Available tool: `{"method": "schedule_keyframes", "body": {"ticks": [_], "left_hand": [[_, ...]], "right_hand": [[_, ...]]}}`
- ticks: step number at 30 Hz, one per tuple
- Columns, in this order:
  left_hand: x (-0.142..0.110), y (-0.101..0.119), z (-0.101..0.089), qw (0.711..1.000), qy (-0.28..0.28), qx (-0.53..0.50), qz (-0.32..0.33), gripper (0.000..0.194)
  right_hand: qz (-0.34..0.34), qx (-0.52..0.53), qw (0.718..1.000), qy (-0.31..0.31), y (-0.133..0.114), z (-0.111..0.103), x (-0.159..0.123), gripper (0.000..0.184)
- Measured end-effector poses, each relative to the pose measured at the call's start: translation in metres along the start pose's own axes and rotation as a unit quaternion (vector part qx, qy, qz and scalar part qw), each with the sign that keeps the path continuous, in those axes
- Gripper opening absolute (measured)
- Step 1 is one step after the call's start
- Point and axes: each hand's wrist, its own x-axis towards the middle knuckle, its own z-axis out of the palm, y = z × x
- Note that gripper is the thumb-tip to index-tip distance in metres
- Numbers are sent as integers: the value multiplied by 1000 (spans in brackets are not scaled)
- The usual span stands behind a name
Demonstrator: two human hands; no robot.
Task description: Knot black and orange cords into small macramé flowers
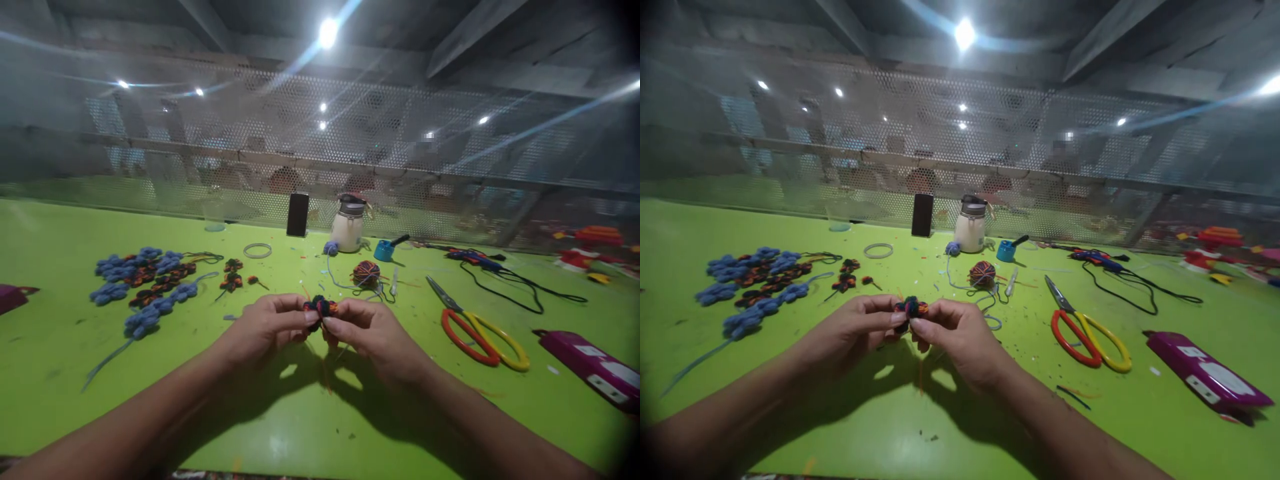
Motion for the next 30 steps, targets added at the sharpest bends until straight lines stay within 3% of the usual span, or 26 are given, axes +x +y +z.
{"method": "schedule_keyframes", "body": {"ticks": [8,12,16,23,30], "left_hand": [[-3,-1,4,999,1,-39,-1,5],[-2,-3,2,999,27,-24,5,9],[-1,-4,-1,1000,27,13,7,12],[-2,-4,0,999,5,38,16,14],[-4,0,2,992,-13,121,34,10]], "right_hand": [[-13,-28,1000,0,-1,3,0,12],[-74,-92,993,32,2,5,1,25],[-171,-214,960,61,1,2,-3,25],[-215,-283,933,60,-3,2,-3,11],[-324,-377,864,79,-4,5,-5,5]]}}
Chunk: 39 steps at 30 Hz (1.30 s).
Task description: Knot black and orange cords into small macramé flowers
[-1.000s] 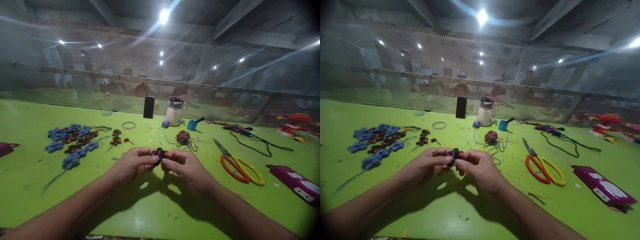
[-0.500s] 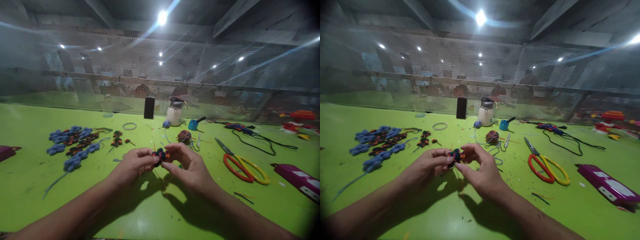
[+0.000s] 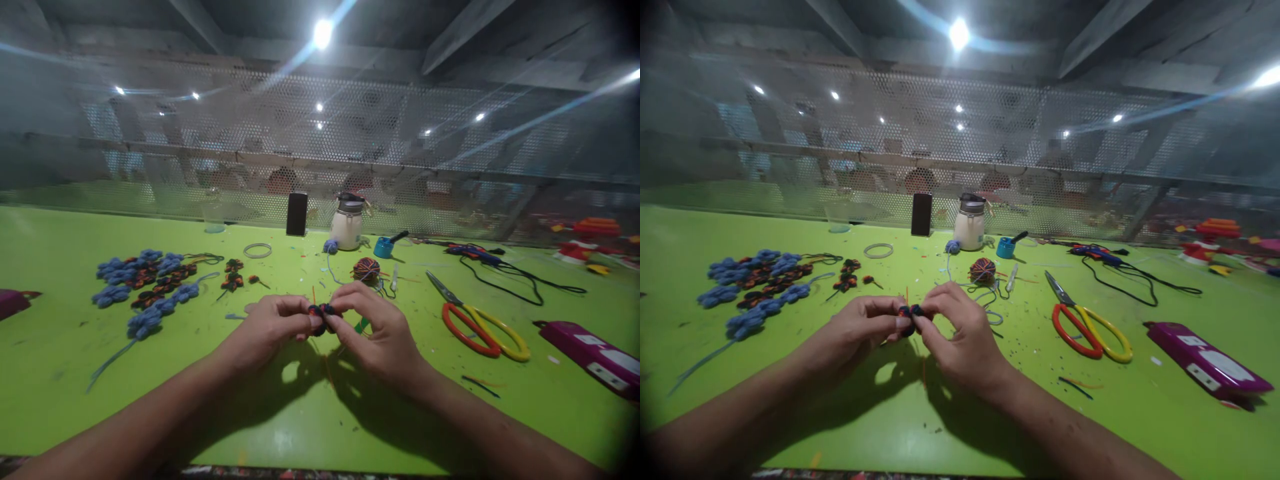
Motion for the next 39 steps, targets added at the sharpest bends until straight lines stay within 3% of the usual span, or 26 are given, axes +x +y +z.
{"method": "schedule_keyframes", "body": {"ticks": [4,15,22,26,29,34,39], "left_hand": [[1,-1,0,1000,1,26,2,9],[3,-2,-8,995,-22,92,0,10],[2,-6,-1,992,-27,119,36,10],[4,-10,2,978,23,193,72,6],[5,-9,-2,986,36,155,42,7],[8,-7,-13,999,-2,47,-17,6],[5,-6,-11,997,-13,-64,-30,12]], "right_hand": [[-29,-26,999,-7,3,1,-2,7],[-19,-23,999,-37,-2,-2,0,7],[37,-26,997,-59,-3,-2,-1,11],[85,-41,994,-49,1,5,-3,17],[130,2,990,-48,3,7,-3,10],[181,139,971,-71,4,1,1,41],[224,223,942,-116,7,-2,2,26]]}}
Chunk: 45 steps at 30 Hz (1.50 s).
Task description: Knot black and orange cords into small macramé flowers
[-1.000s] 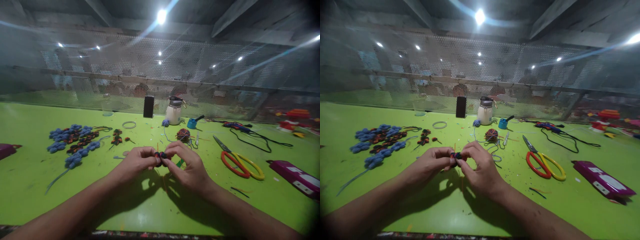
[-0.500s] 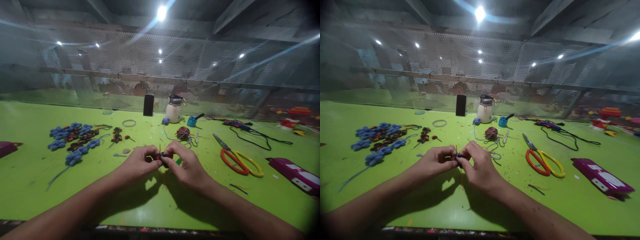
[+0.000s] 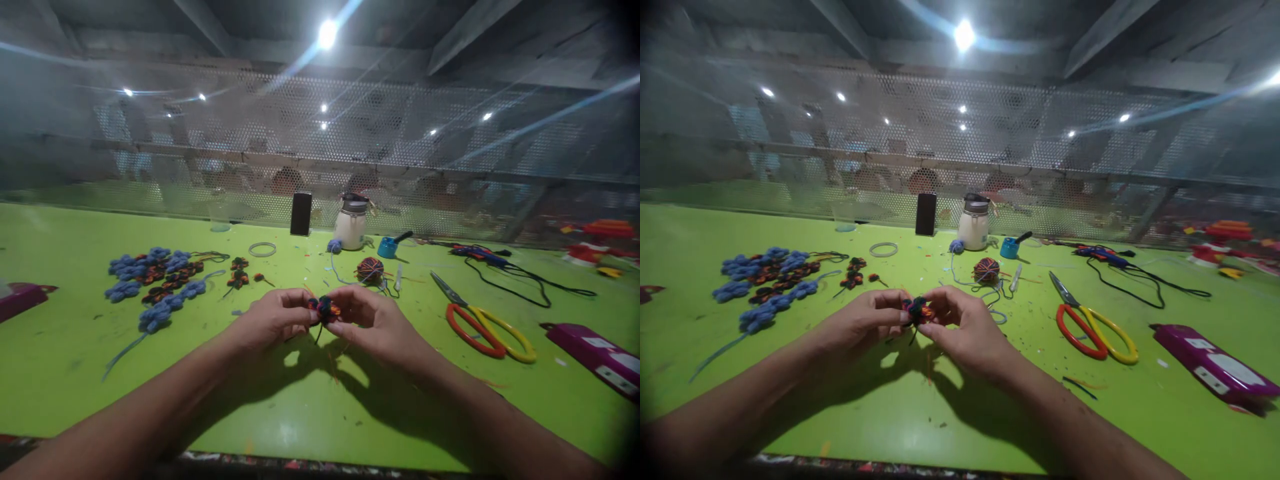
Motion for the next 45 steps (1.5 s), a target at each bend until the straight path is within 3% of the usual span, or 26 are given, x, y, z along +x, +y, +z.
{"method": "schedule_keyframes", "body": {"ticks": [12,16,21,27,33,38,45], "left_hand": [[0,2,3,1000,2,-21,-4,14],[1,-1,2,999,26,-16,-7,18],[1,-2,0,997,32,65,4,16],[-1,2,3,999,-13,-33,11,13],[-3,5,5,998,3,60,37,19],[-2,4,0,995,-4,100,31,20],[-3,6,-1,993,-20,114,39,21]], "right_hand": [[59,129,989,45,-3,4,0,25],[70,110,991,33,-4,5,-1,26],[72,96,993,19,-6,6,-1,19],[71,102,991,45,-6,5,0,17],[65,134,988,31,0,2,0,18],[87,195,977,-2,6,-1,0,19],[89,197,976,-20,6,-2,-1,18]]}}
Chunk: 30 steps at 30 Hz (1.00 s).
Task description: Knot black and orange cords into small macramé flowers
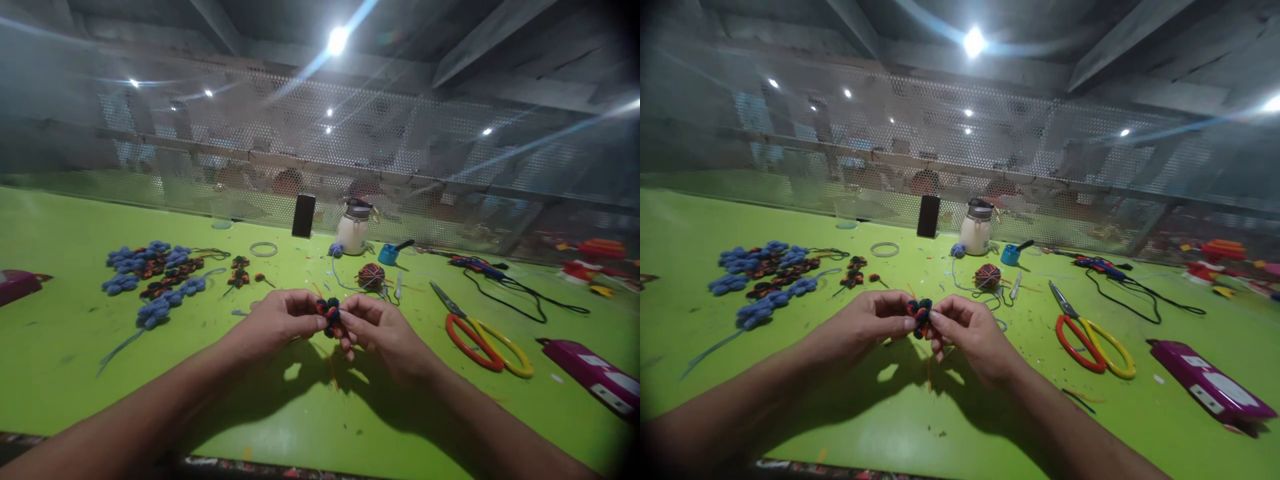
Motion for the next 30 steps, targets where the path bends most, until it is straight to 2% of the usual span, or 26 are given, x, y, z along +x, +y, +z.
{"method": "schedule_keyframes", "body": {"ticks": [7,13,15,18,21,23,26,30], "left_hand": [[1,-4,0,1000,-2,26,-7,24],[1,-2,1,1000,-15,22,-2,24],[0,-1,2,1000,-10,25,-3,22],[-1,1,4,1000,4,12,15,16],[-1,0,5,1000,8,-12,28,13],[0,-1,4,999,3,-19,26,13],[0,-4,4,999,-9,-38,26,12],[0,-4,5,998,-8,-56,27,15]], "right_hand": [[-11,-31,999,-14,1,0,0,17],[-49,-123,991,1,-2,3,-1,17],[-69,-186,980,8,-4,3,-2,15],[-132,-307,942,27,-8,3,-5,11],[-185,-348,918,34,-10,1,-7,8],[-191,-320,927,47,-11,0,-6,8],[-166,-255,949,80,-11,-1,-5,9],[-128,-232,963,50,-11,0,-3,13]]}}
